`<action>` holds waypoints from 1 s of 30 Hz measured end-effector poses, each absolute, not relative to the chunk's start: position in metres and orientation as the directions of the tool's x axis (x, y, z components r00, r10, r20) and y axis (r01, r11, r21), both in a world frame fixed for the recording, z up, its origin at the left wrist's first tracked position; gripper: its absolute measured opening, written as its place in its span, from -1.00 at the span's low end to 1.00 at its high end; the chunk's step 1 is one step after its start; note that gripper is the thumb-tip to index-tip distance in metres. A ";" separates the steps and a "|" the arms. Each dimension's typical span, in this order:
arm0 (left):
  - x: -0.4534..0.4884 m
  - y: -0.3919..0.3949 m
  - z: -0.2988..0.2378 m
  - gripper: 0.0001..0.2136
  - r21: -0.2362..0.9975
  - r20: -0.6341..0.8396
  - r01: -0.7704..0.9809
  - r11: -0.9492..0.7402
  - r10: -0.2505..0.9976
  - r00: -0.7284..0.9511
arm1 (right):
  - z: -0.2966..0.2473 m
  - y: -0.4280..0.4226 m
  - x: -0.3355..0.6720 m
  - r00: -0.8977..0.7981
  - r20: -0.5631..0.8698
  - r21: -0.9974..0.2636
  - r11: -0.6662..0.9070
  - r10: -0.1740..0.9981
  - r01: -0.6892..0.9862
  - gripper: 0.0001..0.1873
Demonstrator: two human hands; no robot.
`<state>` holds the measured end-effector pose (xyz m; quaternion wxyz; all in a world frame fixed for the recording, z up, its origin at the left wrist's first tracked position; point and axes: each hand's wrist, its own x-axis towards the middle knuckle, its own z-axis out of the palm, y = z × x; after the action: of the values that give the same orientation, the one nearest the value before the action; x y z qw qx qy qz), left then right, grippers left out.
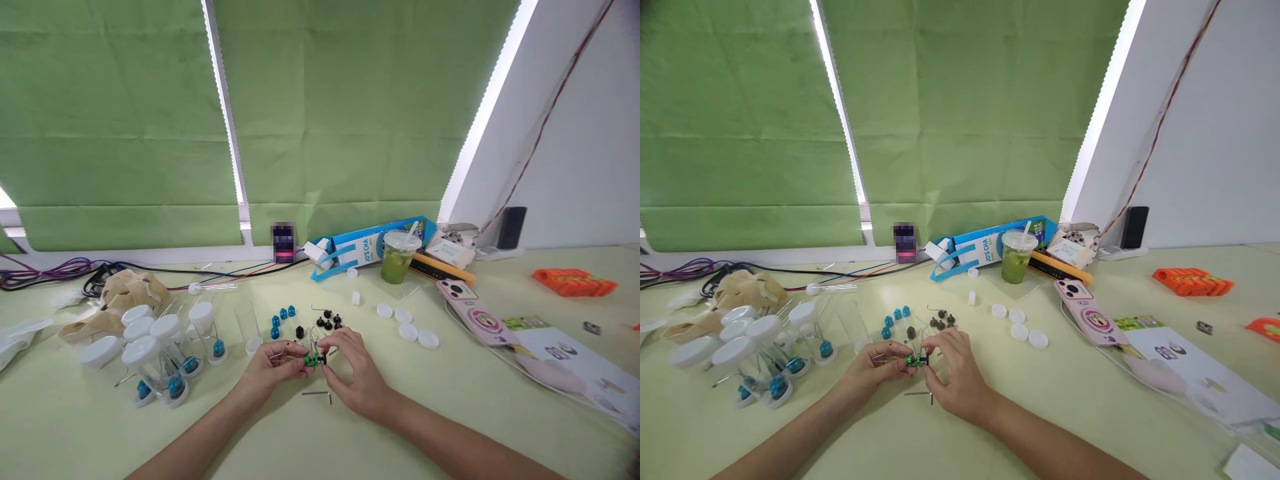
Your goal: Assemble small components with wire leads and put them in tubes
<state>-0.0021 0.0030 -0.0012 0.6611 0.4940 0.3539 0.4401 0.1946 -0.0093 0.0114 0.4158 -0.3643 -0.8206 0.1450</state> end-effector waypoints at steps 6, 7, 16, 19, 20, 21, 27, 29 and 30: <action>-0.002 0.003 -0.002 -0.82 0.964 -0.030 -0.237 0.123 0.932 0.362 | 0.011 -0.010 0.195 -0.379 0.573 -0.546 0.684 0.726 0.484 -0.67; -0.002 0.003 -0.002 -0.82 0.963 -0.031 -0.239 0.125 0.931 0.363 | 0.011 -0.010 0.195 -0.379 0.572 -0.547 0.683 0.728 0.485 -0.68; -0.001 0.003 0.000 -0.80 0.963 -0.036 -0.237 0.128 0.934 0.356 | 0.010 -0.009 0.195 -0.379 0.563 -0.539 0.674 0.734 0.506 -0.73; -0.001 0.002 0.001 -0.80 0.964 -0.032 -0.236 0.122 0.936 0.351 | 0.010 -0.009 0.195 -0.383 0.559 -0.535 0.673 0.735 0.510 -0.76; -0.001 0.002 0.002 -0.80 0.964 -0.032 -0.236 0.121 0.936 0.351 | 0.010 -0.009 0.195 -0.384 0.555 -0.539 0.671 0.738 0.509 -0.77; -0.001 0.001 0.002 -0.80 0.964 -0.033 -0.235 0.123 0.936 0.351 | 0.010 -0.009 0.195 -0.385 0.548 -0.545 0.667 0.742 0.508 -0.78; -0.001 0.002 0.003 -0.80 0.966 -0.036 -0.227 0.122 0.935 0.352 | 0.011 -0.010 0.196 -0.350 0.551 -0.578 0.649 0.757 0.494 -0.70; -0.001 0.002 0.001 -0.81 0.967 -0.034 -0.225 0.120 0.935 0.353 | 0.013 -0.010 0.196 -0.342 0.568 -0.578 0.658 0.749 0.483 -0.63; -0.001 0.003 0.001 -0.81 0.967 -0.033 -0.226 0.119 0.935 0.352 | 0.013 -0.011 0.195 -0.338 0.575 -0.576 0.662 0.745 0.479 -0.60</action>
<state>-0.0009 0.0025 0.0009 0.6566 0.4950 0.3582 0.4423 0.1954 -0.0107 0.0132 0.4310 -0.3809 -0.8034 0.1541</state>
